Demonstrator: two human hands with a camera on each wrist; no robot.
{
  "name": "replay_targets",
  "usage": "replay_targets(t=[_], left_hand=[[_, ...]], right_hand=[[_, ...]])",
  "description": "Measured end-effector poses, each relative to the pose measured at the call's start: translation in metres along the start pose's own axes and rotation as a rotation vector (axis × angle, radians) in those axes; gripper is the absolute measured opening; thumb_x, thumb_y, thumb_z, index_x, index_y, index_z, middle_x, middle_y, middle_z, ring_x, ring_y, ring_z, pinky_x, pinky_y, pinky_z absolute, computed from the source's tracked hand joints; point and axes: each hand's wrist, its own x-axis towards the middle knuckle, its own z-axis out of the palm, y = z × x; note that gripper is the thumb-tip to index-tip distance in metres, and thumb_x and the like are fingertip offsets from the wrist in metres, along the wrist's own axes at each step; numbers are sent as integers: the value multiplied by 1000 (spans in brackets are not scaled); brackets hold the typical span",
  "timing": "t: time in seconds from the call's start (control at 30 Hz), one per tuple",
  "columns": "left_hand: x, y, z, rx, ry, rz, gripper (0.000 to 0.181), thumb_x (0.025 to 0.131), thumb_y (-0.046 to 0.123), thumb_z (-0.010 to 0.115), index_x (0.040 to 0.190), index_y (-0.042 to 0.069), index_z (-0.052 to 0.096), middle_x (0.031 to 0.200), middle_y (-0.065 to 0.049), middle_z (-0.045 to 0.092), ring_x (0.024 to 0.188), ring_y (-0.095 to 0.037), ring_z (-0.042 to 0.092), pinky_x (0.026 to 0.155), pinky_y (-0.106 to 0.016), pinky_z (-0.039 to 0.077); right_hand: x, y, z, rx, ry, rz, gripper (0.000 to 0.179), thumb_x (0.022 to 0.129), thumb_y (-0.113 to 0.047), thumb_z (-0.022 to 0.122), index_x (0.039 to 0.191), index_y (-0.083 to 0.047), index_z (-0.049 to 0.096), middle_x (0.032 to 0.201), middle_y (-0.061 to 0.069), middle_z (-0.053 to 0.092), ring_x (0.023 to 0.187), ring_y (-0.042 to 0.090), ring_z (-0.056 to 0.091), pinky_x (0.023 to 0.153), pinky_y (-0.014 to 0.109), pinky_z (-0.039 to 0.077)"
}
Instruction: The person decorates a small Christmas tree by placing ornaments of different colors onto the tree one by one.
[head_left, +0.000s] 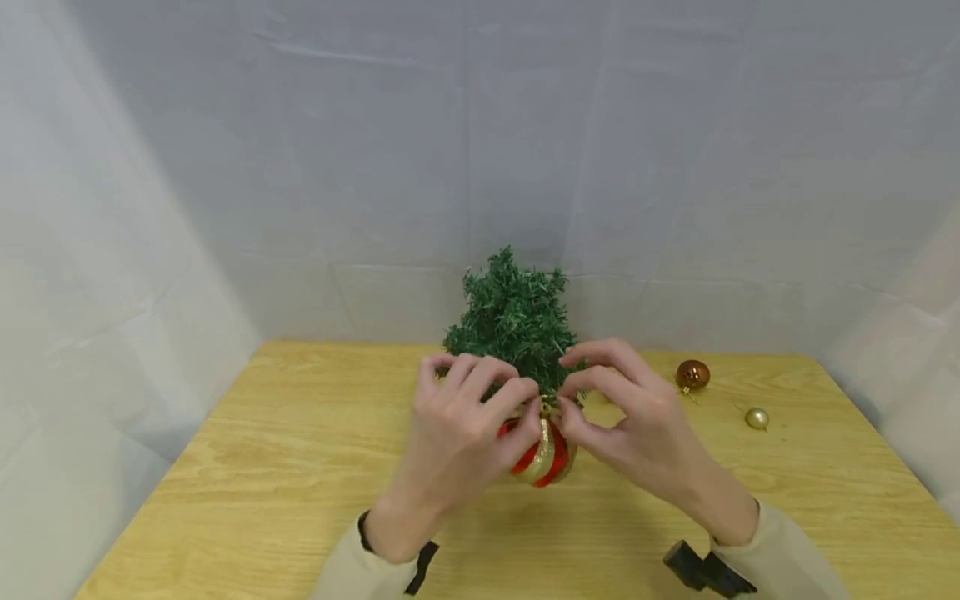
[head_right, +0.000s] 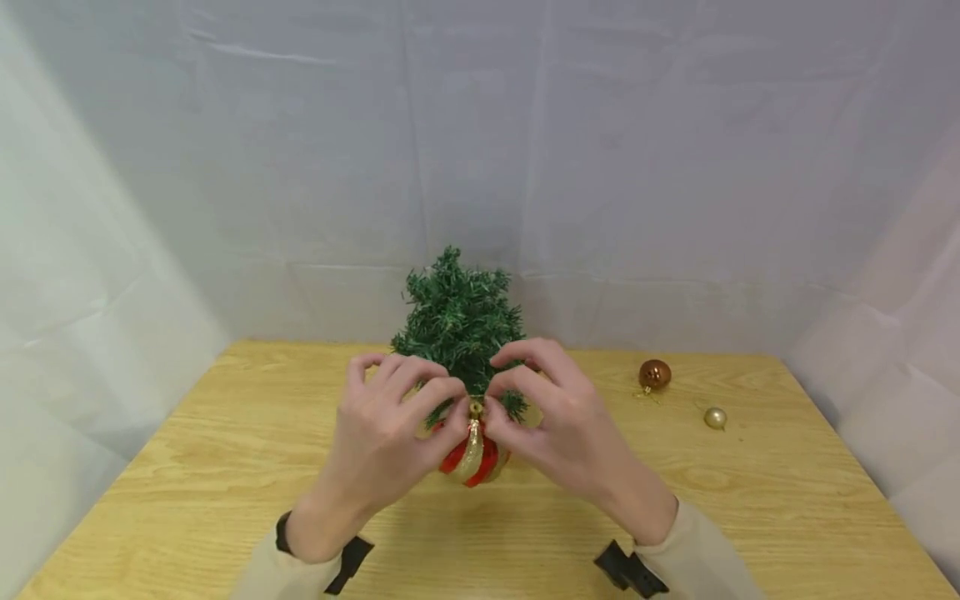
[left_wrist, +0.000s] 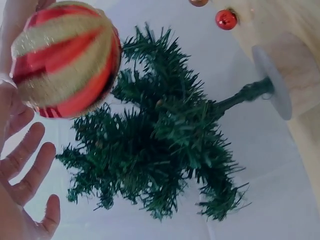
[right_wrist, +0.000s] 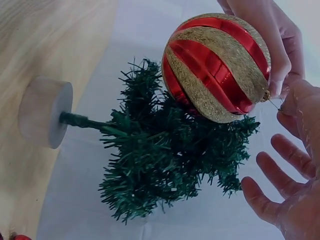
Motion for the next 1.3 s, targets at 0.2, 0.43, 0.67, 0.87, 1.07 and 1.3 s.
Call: replay_targets(t=[0.2, 0.43, 0.67, 0.87, 1.07, 1.3], left_hand=[[6, -9, -6, -87, -10, -38, 3, 83, 17, 74, 84, 17, 72, 89, 0, 69, 81, -21, 64, 85, -50, 49], [16, -20, -11, -122, -5, -47, 2, 83, 16, 74, 84, 16, 72, 91, -2, 69, 82, -23, 65, 84, -52, 48], [24, -27, -10, -107, -10, -56, 2, 84, 16, 74, 84, 15, 72, 91, -2, 70, 81, -24, 65, 85, -52, 48], [29, -31, -9, -70, -4, -30, 2, 85, 16, 74, 84, 15, 72, 91, -3, 70, 81, -24, 65, 85, -53, 48], [34, -34, -9, -15, -17, -23, 4, 89, 17, 71, 85, 16, 72, 92, -3, 71, 84, -25, 66, 87, -54, 49], [38, -37, -9, -35, -62, -98, 7, 91, 18, 68, 86, 16, 73, 91, -2, 71, 83, -24, 67, 88, -54, 49]], right_hand=[[10, 0, 2, -32, -38, 2, 17, 98, -17, 58, 89, -8, 70, 112, 12, 67, 97, 24, 66, 75, 23, 51], [23, 3, 5, -65, -32, -12, 6, 87, -6, 66, 88, -6, 71, 111, 13, 67, 99, 24, 66, 75, 29, 54], [32, 6, 7, -92, -28, -18, 9, 82, 0, 69, 88, -5, 72, 109, 12, 67, 97, 23, 65, 76, 35, 56], [38, 9, 7, -150, -40, -39, 6, 84, -2, 68, 86, -6, 71, 102, 12, 68, 96, 26, 62, 80, 37, 55], [46, 11, 7, -247, -68, -75, 4, 85, -4, 67, 87, -6, 70, 102, 13, 68, 95, 30, 62, 84, 41, 55], [53, 11, 10, -266, -82, -31, 4, 82, -4, 73, 85, -7, 72, 103, 14, 67, 94, 31, 60, 80, 42, 55]])
